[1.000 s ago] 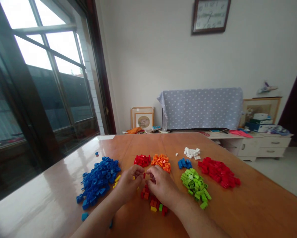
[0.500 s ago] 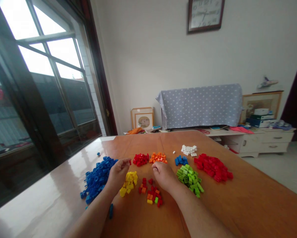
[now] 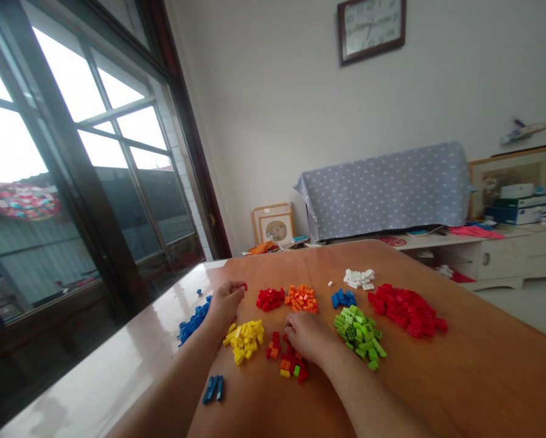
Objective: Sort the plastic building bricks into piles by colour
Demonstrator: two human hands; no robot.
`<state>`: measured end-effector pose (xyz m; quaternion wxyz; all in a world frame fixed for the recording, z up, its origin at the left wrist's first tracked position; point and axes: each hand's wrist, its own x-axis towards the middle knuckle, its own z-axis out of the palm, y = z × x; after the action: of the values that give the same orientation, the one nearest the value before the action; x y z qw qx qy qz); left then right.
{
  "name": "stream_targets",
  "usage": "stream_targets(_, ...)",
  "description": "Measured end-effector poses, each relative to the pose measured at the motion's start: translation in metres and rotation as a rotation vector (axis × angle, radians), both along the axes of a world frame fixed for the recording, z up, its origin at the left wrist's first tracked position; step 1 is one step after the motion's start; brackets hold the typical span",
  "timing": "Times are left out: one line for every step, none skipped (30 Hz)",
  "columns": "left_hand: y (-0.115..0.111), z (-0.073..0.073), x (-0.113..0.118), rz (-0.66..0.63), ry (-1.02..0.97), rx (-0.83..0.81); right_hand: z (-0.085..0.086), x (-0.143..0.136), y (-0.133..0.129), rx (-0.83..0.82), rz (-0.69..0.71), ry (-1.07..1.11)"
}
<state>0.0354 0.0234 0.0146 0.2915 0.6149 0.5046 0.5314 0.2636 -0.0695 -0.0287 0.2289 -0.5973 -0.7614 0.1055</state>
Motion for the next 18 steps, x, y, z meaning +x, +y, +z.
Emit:
stream_targets(0.005, 0.002, 0.000, 0.001, 0.020, -0.009, 0.001, -0.001, -0.001, -0.002, 0.005, -0.004)
stream_targets(0.010, 0.003, 0.001, 0.001, 0.043, -0.021, 0.002, -0.001, -0.002, -0.003, 0.008, -0.008)
stream_targets(0.015, 0.004, 0.002, 0.002, 0.068, -0.036, 0.003, -0.001, -0.003, -0.002, 0.010, -0.011)
stream_targets(0.020, 0.004, 0.004, 0.003, 0.094, -0.054, 0.003, -0.001, -0.003, 0.002, 0.011, -0.013)
stream_targets(0.026, 0.002, 0.006, 0.005, 0.123, -0.073, 0.004, -0.001, -0.004, 0.008, 0.009, -0.014)
stream_targets(0.031, 0.001, 0.009, 0.010, 0.153, -0.092, 0.005, -0.001, -0.004, 0.014, 0.006, -0.014)
stream_targets(0.036, -0.001, 0.011, 0.017, 0.184, -0.110, 0.006, 0.000, -0.004, 0.021, 0.001, -0.013)
stream_targets(0.041, -0.003, 0.013, 0.026, 0.215, -0.124, 0.006, 0.000, -0.003, 0.028, -0.003, -0.012)
stream_targets(0.046, -0.005, 0.016, 0.036, 0.247, -0.135, 0.006, 0.001, -0.003, 0.037, -0.006, -0.012)
stream_targets(0.050, -0.007, 0.017, 0.044, 0.277, -0.143, 0.006, 0.002, -0.002, 0.045, -0.010, -0.014)
stream_targets(0.054, -0.009, 0.019, 0.051, 0.306, -0.150, 0.006, 0.002, -0.002, 0.054, -0.013, -0.017)
stream_targets(0.057, -0.010, 0.020, 0.055, 0.333, -0.155, 0.005, 0.003, -0.001, 0.061, -0.014, -0.023)
stream_targets(0.059, -0.011, 0.021, 0.058, 0.357, -0.158, 0.005, 0.003, -0.001, 0.065, -0.013, -0.029)
stream_targets(0.061, -0.012, 0.022, 0.060, 0.380, -0.159, 0.005, 0.003, -0.001, 0.069, -0.012, -0.035)
stream_targets(0.063, -0.013, 0.023, 0.062, 0.400, -0.158, 0.005, 0.003, -0.001, 0.073, -0.010, -0.038)
stream_targets(0.064, -0.014, 0.024, 0.063, 0.418, -0.155, 0.005, 0.003, -0.001, 0.077, -0.009, -0.040)
stream_targets(0.066, -0.015, 0.024, 0.064, 0.435, -0.152, 0.005, 0.003, -0.001, 0.081, -0.010, -0.039)
stream_targets(0.067, -0.016, 0.024, 0.064, 0.450, -0.149, 0.006, 0.003, -0.002, 0.085, -0.012, -0.038)
